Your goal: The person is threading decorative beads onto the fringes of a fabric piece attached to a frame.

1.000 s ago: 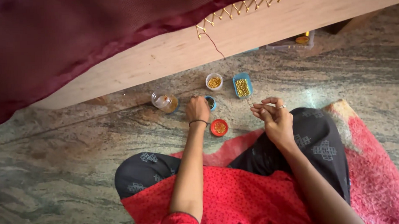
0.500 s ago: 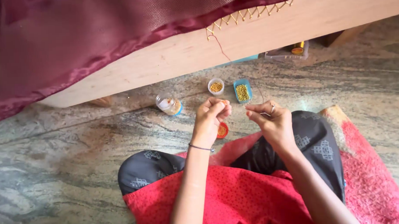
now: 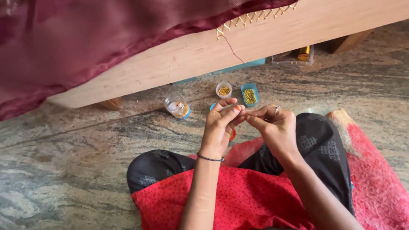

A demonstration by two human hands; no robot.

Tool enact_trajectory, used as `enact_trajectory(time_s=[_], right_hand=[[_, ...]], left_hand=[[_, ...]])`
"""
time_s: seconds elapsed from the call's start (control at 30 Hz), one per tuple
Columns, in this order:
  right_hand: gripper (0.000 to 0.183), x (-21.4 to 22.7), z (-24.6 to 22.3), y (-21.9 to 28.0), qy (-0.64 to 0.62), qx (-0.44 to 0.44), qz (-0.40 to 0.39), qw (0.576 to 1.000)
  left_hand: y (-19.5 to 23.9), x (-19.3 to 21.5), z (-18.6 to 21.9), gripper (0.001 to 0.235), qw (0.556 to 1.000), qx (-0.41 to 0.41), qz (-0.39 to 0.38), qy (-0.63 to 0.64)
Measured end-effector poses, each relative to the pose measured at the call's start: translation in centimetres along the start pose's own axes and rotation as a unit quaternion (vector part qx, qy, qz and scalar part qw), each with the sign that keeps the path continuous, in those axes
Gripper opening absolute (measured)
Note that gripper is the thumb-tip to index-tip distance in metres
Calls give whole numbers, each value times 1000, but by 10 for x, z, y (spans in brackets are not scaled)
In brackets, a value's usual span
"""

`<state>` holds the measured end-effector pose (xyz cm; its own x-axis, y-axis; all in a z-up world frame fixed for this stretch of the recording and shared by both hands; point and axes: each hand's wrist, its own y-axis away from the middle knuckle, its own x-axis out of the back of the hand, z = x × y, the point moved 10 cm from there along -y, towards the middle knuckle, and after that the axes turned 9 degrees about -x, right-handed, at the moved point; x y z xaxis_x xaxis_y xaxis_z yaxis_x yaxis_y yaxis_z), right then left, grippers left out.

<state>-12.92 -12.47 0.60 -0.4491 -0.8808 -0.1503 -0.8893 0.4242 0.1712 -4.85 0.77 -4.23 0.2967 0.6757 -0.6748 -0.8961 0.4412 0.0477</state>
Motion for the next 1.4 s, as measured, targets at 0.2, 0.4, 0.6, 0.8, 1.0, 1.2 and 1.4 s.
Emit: enact_trajectory(time_s=[0.2, 0.4, 0.6, 0.8, 1.0, 1.2, 1.4], right_hand=[[4, 1, 11, -2, -12, 0, -15, 1000], [8, 3, 24, -6, 57, -85, 27, 994], [32, 2, 66, -15, -95, -128, -21, 987], [18, 4, 88, -20, -60, -104, -17, 993], [6, 38, 51, -39, -122, -12, 42, 992], [4, 75, 73, -64, -246, -71, 50, 965], [3, 87, 95, -74, -231, -82, 69, 967]], left_hand=[[0, 4, -4, 25, 999, -19, -31, -23], [3, -7, 15, 28, 973, -96, -51, -201], [18, -32, 40, 37, 860, -191, -23, -472], [31, -52, 43, 43, 724, -312, -65, -611], [1, -14, 17, 38, 749, -201, -61, -629], [-114, 95, -41, 28, 788, -83, -80, -604], [-196, 133, -54, 13, 582, -155, -34, -797]])
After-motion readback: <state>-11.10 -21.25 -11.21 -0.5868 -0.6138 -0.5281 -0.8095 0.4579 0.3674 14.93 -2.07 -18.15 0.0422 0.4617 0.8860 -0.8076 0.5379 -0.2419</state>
